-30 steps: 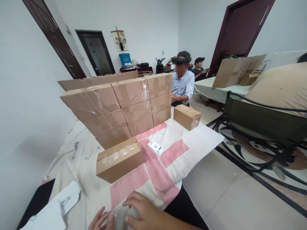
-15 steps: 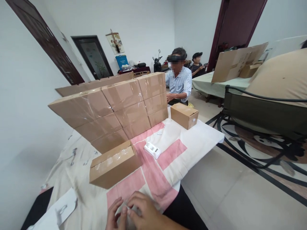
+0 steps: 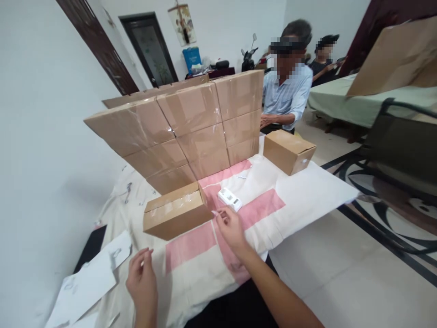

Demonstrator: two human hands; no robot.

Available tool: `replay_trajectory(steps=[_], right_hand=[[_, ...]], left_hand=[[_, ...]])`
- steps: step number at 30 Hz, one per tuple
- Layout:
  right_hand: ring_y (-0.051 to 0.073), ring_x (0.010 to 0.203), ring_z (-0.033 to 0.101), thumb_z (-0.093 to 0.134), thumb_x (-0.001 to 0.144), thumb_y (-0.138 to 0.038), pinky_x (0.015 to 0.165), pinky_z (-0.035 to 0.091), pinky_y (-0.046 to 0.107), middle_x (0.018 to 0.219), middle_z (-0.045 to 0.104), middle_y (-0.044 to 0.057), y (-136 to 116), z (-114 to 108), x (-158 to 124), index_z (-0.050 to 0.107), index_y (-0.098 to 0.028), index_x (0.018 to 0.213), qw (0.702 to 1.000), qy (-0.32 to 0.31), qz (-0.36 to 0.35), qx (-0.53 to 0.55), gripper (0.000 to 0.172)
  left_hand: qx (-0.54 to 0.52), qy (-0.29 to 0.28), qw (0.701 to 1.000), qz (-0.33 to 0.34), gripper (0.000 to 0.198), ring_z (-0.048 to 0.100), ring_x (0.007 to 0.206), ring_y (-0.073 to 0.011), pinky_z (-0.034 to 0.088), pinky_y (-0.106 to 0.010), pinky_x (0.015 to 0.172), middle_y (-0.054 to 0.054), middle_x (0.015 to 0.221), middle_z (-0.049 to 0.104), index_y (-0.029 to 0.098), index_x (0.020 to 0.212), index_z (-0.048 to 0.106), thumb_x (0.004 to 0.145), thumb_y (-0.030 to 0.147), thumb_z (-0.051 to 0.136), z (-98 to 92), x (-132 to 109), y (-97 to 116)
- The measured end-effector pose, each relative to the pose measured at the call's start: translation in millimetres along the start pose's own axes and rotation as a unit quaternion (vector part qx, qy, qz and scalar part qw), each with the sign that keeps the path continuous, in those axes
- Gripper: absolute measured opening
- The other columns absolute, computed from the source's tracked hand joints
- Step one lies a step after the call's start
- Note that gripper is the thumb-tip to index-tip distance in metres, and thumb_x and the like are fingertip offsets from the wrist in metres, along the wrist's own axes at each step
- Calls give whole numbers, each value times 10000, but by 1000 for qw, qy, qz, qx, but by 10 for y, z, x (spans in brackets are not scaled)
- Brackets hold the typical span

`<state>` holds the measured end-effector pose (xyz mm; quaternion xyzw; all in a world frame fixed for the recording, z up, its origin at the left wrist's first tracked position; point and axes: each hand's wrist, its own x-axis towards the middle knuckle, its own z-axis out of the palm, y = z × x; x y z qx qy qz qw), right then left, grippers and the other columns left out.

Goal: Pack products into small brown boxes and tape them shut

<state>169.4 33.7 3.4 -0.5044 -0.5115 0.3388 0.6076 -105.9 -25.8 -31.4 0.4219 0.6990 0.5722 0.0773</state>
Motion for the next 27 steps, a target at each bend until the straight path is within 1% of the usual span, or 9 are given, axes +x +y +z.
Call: replay_trajectory(steps=[2, 3, 5, 8, 11, 13, 20, 23, 27], right_hand=[[156, 682, 651, 604, 872, -303, 586, 503, 248, 818, 700, 40, 61, 88, 238, 656, -185, 941, 1000, -12, 15, 11, 146], [161, 680, 661, 605, 870, -310, 591, 513, 250, 798, 703, 32, 99, 143, 338, 647, -191, 959, 1000, -13, 17, 10, 155], [172, 701, 682, 596, 870, -299, 625, 535, 268, 797, 711, 26, 185, 252, 495, 631, -204, 1001, 1000, -5, 8, -1, 166], [184, 760, 703, 561, 865, -221, 718, 560, 308, 868, 725, 39, 324, 371, 611, 612, -206, 1070, 1000, 5, -6, -22, 212], [199, 834, 700, 530, 860, -161, 797, 558, 341, 913, 719, 50, 426, 423, 621, 598, -201, 1106, 999, -15, -20, -48, 258], [205, 877, 690, 520, 868, -145, 822, 550, 347, 944, 714, 58, 456, 432, 603, 593, -201, 1117, 997, -27, -33, -61, 265], [224, 977, 658, 468, 886, -73, 854, 514, 349, 1068, 705, 91, 416, 397, 572, 586, -187, 1160, 987, -60, -104, -104, 319], [238, 987, 638, 491, 873, -72, 868, 501, 361, 1029, 704, 85, 370, 368, 569, 600, -182, 1145, 982, -70, -134, -111, 313], [220, 952, 631, 518, 875, -91, 833, 495, 335, 975, 709, 57, 312, 322, 543, 624, -200, 1037, 978, -118, -157, -73, 223]], left_hand=[[-15, 46, 999, -4, 384, 636, 989, -223, 514, -351, 831, -75, 1073, 683, 166, 905, 690, 866, 524, 557, 96, 167, -54], [-19, 57, 998, -8, 374, 631, 967, -209, 508, -322, 776, -75, 1068, 678, 161, 904, 674, 880, 506, 532, 154, 225, -88], [-17, 57, 998, -16, 359, 622, 923, -182, 482, -281, 714, -71, 1031, 671, 155, 896, 651, 897, 482, 505, 260, 285, -165], [-9, 38, 999, -34, 358, 606, 856, -148, 455, -257, 689, -53, 960, 662, 149, 933, 658, 919, 468, 495, 346, 285, -272], [-1, 33, 998, -56, 372, 593, 809, -134, 444, -252, 678, -38, 901, 650, 147, 965, 663, 938, 468, 477, 351, 272, -324], [6, 29, 997, -66, 372, 591, 791, -131, 438, -253, 667, -34, 882, 647, 144, 961, 662, 935, 472, 489, 347, 278, -324], [11, 37, 996, -84, 369, 587, 772, -128, 424, -252, 645, -38, 895, 662, 145, 944, 665, 925, 477, 505, 381, 280, -259], [1, 38, 996, -86, 361, 591, 767, -122, 422, -240, 634, -34, 888, 663, 148, 922, 664, 905, 483, 533, 390, 278, -256], [-18, 43, 995, -90, 357, 592, 746, -106, 411, -217, 603, -25, 874, 660, 159, 908, 655, 889, 497, 543, 396, 287, -265]])
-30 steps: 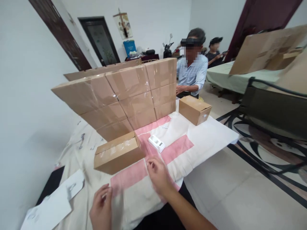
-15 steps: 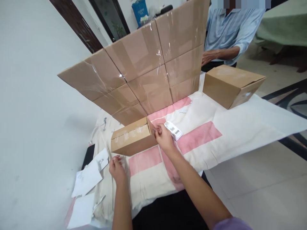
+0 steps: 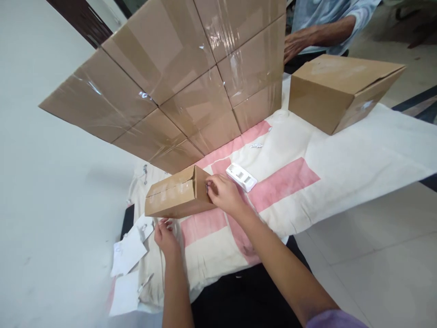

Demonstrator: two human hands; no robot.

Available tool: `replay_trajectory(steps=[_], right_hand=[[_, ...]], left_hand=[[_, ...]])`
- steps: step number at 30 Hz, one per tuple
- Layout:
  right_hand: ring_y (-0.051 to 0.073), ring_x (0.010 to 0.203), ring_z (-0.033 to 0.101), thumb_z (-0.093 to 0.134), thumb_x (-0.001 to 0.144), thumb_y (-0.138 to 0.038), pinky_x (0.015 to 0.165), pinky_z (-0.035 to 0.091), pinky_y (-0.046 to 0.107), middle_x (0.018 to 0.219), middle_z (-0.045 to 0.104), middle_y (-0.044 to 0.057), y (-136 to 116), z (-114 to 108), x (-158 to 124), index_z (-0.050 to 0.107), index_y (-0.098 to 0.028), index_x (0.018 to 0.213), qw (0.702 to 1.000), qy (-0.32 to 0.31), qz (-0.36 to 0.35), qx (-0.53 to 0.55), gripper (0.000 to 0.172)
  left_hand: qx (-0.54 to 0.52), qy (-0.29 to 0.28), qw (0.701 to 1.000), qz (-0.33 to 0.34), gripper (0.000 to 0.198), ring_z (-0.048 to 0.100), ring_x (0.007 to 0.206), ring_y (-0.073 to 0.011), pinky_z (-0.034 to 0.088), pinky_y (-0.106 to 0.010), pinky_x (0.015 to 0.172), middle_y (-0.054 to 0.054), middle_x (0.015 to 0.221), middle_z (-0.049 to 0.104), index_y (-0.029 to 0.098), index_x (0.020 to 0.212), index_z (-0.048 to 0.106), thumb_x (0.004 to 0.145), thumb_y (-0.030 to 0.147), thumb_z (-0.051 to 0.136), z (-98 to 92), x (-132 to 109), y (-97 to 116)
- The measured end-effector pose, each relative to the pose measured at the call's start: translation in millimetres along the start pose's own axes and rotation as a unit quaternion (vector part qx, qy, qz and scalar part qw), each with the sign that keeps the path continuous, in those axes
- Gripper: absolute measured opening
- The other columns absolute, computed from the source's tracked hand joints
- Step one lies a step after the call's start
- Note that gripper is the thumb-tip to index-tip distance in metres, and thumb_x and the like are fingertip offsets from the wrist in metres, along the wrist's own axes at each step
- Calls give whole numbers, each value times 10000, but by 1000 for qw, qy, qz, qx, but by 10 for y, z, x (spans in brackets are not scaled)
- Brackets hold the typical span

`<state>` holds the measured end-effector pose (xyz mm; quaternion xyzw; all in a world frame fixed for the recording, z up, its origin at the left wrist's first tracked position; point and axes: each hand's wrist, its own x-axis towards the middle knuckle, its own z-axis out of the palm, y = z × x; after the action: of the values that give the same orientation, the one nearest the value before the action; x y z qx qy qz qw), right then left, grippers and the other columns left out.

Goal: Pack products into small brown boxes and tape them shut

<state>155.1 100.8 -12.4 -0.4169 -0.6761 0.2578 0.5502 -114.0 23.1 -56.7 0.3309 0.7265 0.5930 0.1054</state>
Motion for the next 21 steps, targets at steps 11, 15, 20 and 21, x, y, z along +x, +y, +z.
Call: replay_trajectory(steps=[11, 15, 20, 21], right_hand=[[161, 861, 633, 584, 840, -100, 731, 462, 273, 956, 675, 22, -25, -224, -101, 652, -201, 862, 988, -130, 66, 53, 123], [157, 895, 641, 578, 875, -113, 759, 465, 276, 1023, 679, 31, 40, -283, -88, 687, -194, 920, 980, -163, 79, 84, 142], [156, 900, 640, 542, 923, -120, 786, 468, 292, 1018, 683, 47, 26, -342, -88, 696, -173, 849, 977, -186, 64, 82, 179], [157, 913, 641, 528, 933, -120, 792, 466, 294, 1022, 685, 49, 13, -353, -90, 698, -173, 858, 977, -190, 60, 78, 192]], left_hand=[[-36, 2, 999, -16, 384, 585, 694, -82, 400, -182, 540, -15, 868, 646, 168, 894, 632, 854, 546, 573, 14, 40, -32], [-39, 2, 999, -14, 390, 576, 682, -71, 402, -174, 541, -12, 860, 639, 160, 887, 626, 828, 545, 596, 9, 58, -54], [-37, -3, 999, -10, 355, 577, 685, -68, 398, -171, 543, -13, 869, 648, 162, 892, 627, 830, 511, 611, -4, 52, -48], [-38, -4, 999, -10, 351, 578, 686, -69, 399, -172, 545, -13, 869, 648, 163, 896, 628, 833, 508, 611, -4, 49, -43]])
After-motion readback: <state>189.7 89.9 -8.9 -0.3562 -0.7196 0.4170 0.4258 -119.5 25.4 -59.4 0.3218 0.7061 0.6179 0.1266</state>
